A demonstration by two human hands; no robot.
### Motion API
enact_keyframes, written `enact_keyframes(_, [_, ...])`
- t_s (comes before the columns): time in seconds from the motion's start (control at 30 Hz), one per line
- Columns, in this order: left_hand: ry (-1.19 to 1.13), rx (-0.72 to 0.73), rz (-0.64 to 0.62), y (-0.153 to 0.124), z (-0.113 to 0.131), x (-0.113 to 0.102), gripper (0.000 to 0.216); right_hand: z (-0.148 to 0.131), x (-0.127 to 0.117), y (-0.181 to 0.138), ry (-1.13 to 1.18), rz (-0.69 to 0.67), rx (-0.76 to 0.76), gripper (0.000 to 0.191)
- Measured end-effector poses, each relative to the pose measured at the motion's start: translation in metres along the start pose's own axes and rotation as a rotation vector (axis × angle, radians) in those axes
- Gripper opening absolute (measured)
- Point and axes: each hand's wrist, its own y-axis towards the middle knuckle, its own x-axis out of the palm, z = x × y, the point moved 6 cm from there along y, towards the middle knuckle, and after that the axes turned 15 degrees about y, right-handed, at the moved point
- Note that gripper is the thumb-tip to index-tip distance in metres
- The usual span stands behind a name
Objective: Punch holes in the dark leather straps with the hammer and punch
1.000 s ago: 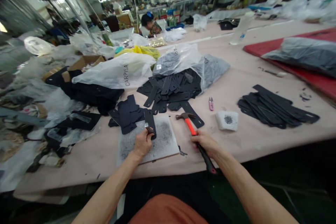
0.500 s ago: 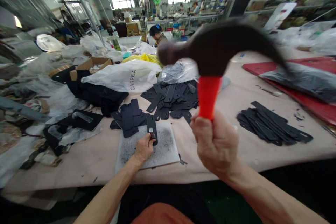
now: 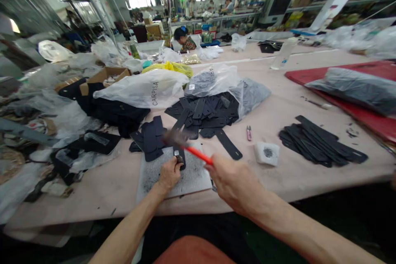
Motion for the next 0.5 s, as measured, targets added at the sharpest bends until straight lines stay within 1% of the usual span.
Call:
enact_keyframes(0.07, [0.003, -0.007, -0.006, 0.001, 0.000, 0.000, 0.012, 0.025, 0.015, -0.003, -0.090, -0.144, 0.048, 0.032])
enact_keyframes(0.13, [-0.003, -0.020, -0.010, 0.001, 0.000, -0.001, 0.013, 0.049, 0.016, -0.006, -0.133, -0.220, 0.121, 0.033])
enact_keyframes(0.2, [-0.017, -0.028, -0.016, 0.001, 0.000, -0.001, 0.013, 0.075, 0.010, -0.008, -0.064, -0.214, 0.238, 0.036])
enact_keyframes(0.3, [-0.037, -0.032, -0.019, 0.001, 0.000, -0.001, 0.014, 0.129, 0.010, -0.015, 0.093, -0.184, 0.503, 0.038])
enact_keyframes(0.33, [-0.041, -0.033, -0.019, 0.001, -0.001, -0.001, 0.014, 0.149, 0.012, -0.018, 0.076, -0.170, 0.573, 0.037])
enact_keyframes(0.37, [-0.045, -0.031, -0.020, 0.001, -0.001, -0.001, 0.014, 0.167, 0.014, -0.020, 0.014, -0.155, 0.607, 0.037])
enact_keyframes(0.4, [-0.051, -0.031, -0.020, 0.001, -0.001, 0.000, 0.014, 0.181, 0.017, -0.021, -0.070, -0.138, 0.609, 0.035])
enact_keyframes(0.43, [-0.056, -0.031, -0.019, 0.001, -0.002, 0.000, 0.014, 0.190, 0.019, -0.019, -0.168, -0.124, 0.571, 0.032])
enact_keyframes(0.47, [-0.062, -0.032, -0.017, 0.000, -0.002, 0.000, 0.014, 0.193, 0.022, -0.016, -0.267, -0.105, 0.497, 0.028])
enact_keyframes(0.5, [-0.068, -0.034, -0.015, 0.000, -0.003, 0.000, 0.014, 0.189, 0.026, -0.012, -0.349, -0.079, 0.403, 0.025])
